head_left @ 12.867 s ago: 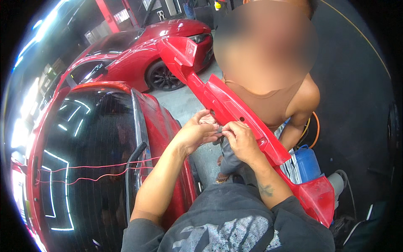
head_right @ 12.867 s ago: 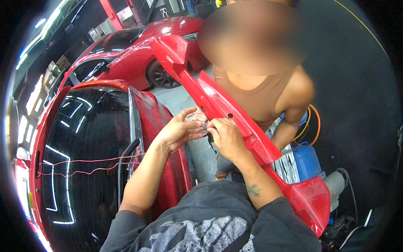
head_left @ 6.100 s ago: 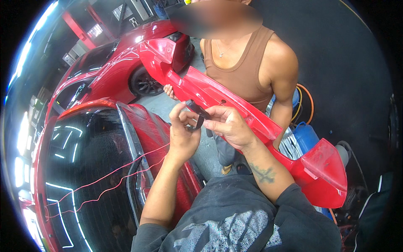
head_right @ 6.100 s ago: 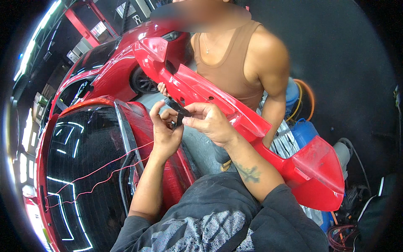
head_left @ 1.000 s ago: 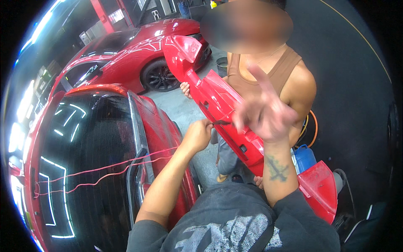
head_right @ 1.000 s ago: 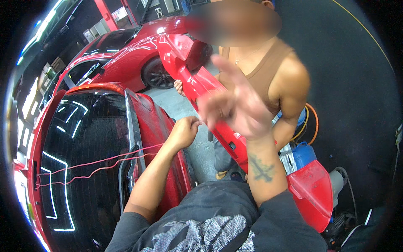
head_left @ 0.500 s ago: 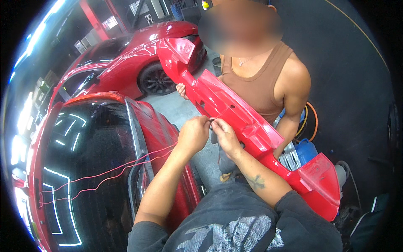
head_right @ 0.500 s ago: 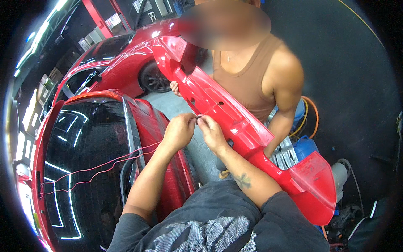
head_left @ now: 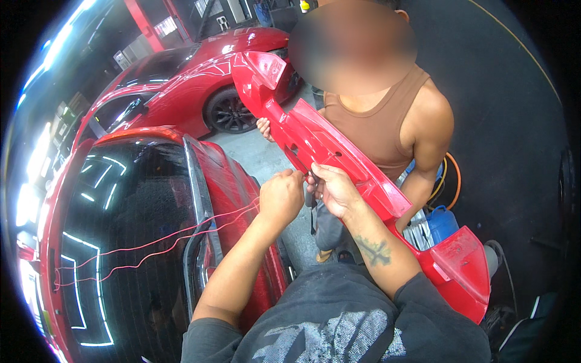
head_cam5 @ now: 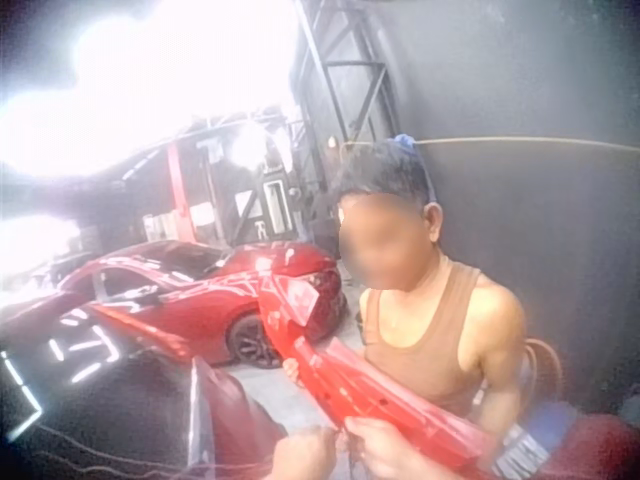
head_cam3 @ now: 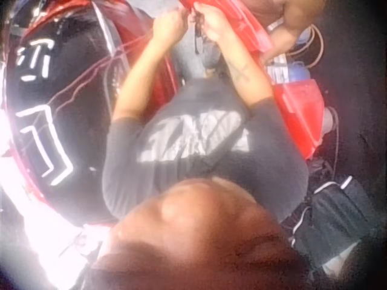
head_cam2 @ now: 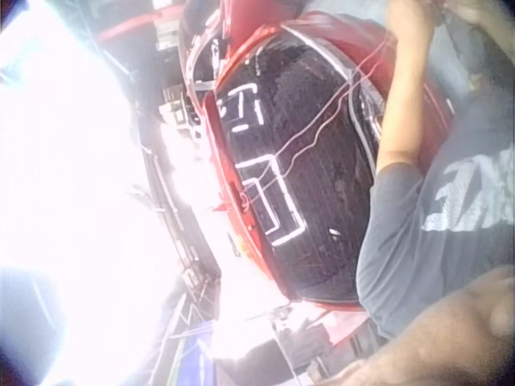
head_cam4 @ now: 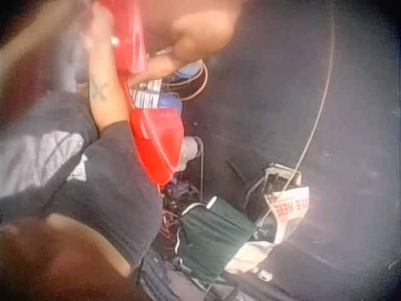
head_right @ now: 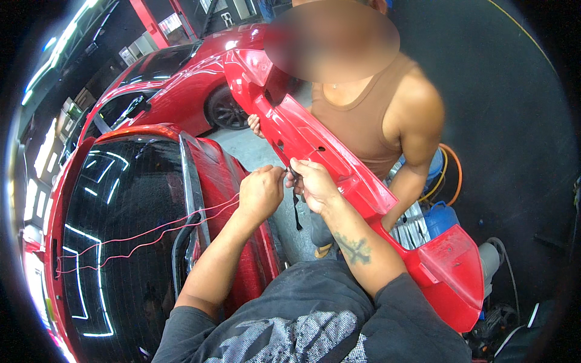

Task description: The person threads a black cable through a red car spoiler held by a coworker. The person manipulates the cable ends and guides them through the spoiler's mounting holes while the coworker holds the part steady.

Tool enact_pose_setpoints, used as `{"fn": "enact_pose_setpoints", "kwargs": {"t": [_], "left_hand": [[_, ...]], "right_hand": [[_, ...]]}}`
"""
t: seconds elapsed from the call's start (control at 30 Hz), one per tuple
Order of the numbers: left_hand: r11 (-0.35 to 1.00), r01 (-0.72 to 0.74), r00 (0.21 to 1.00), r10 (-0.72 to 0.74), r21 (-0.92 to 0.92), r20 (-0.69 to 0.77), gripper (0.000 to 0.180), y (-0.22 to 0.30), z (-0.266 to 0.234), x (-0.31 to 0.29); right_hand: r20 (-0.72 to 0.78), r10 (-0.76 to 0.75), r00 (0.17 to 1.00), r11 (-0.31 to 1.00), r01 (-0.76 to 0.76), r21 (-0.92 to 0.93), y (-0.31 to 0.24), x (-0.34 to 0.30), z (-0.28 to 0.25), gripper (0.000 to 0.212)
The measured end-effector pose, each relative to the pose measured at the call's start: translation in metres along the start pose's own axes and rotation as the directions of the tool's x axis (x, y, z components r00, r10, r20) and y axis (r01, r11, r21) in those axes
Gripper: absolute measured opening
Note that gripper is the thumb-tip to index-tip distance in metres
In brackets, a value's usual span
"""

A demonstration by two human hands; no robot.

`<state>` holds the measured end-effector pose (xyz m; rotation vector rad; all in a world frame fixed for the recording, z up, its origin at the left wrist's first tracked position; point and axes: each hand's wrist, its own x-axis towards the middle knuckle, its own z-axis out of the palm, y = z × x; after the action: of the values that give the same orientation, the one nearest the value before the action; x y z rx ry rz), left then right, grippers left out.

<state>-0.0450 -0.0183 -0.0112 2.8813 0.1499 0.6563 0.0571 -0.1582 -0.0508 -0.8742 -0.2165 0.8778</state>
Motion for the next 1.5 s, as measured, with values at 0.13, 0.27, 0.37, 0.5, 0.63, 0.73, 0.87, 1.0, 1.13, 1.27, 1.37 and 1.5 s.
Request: {"fn": "enact_pose_setpoints", "kwargs": {"t": [0.13, 0.27, 0.37, 0.5, 0.63, 0.73, 0.87, 1.0, 1.13, 1.27, 1.37, 1.5], "left_hand": [[0.995, -0.040, 0.999, 0.042, 0.090, -0.028, 0.012, -0.001, 0.001, -0.002], [1.000, 0.014, 1.000, -0.014, 0.000, 0.027, 0.017, -0.009, 0.006, 0.001], [0.985, 0.104, 0.986, -0.083, -0.141, 0.145, 0.022, -0.015, 0.006, 0.010], [0.890, 0.304, 0.907, -0.161, -0.341, 0.389, 0.026, -0.020, -0.009, 0.026], [0.780, 0.462, 0.834, -0.221, -0.421, 0.505, 0.029, -0.016, -0.020, 0.026], [0.576, 0.591, 0.785, -0.251, -0.565, 0.566, 0.028, -0.025, -0.012, 0.023], [0.275, 0.735, 0.676, -0.234, -0.620, 0.698, 0.025, -0.032, -0.014, 0.017], [0.146, 0.766, 0.641, -0.232, -0.626, 0.731, 0.023, -0.031, -0.024, 0.013], [0.075, 0.802, 0.594, -0.211, -0.593, 0.776, 0.030, -0.030, -0.024, 0.017], [0.016, 0.843, 0.526, -0.231, -0.538, 0.818, 0.044, -0.035, -0.014, 0.016], [0.028, 0.867, 0.494, -0.182, -0.498, 0.850, 0.048, -0.036, -0.010, 0.022], [0.119, 0.873, 0.486, -0.114, -0.474, 0.867, 0.049, -0.042, -0.001, 0.035]], "right_hand": [[-0.018, -0.066, 0.998, 0.998, 0.065, -0.026, -0.005, -0.002, 0.008, 0.023], [-0.040, -0.101, 0.994, 0.994, 0.103, 0.034, 0.017, -0.020, 0.006, 0.023], [-0.057, -0.193, 0.980, 0.979, 0.188, -0.078, 0.044, -0.029, -0.010, 0.020], [-0.137, -0.299, 0.944, 0.862, 0.206, -0.463, 0.074, -0.011, -0.026, 0.024], [-0.119, -0.305, 0.945, 0.885, 0.236, -0.401, 0.082, 0.019, -0.008, 0.028], [-0.052, -0.325, 0.944, 0.932, 0.311, -0.188, 0.086, 0.046, -0.002, 0.026], [0.055, -0.359, 0.932, 0.925, 0.363, -0.112, 0.073, 0.053, -0.004, 0.008], [-0.080, -0.416, 0.906, 0.909, 0.415, -0.024, 0.066, 0.043, 0.014, 0.035], [-0.125, -0.370, 0.921, 0.925, 0.351, -0.148, 0.064, 0.044, 0.006, 0.049], [-0.165, -0.354, 0.921, 0.934, 0.338, -0.118, 0.059, 0.024, 0.012, 0.054], [-0.133, -0.387, 0.912, 0.911, 0.356, -0.209, 0.043, 0.013, 0.016, 0.056], [-0.115, -0.383, 0.917, 0.914, 0.358, -0.189, 0.039, 0.011, 0.013, 0.057]]}}
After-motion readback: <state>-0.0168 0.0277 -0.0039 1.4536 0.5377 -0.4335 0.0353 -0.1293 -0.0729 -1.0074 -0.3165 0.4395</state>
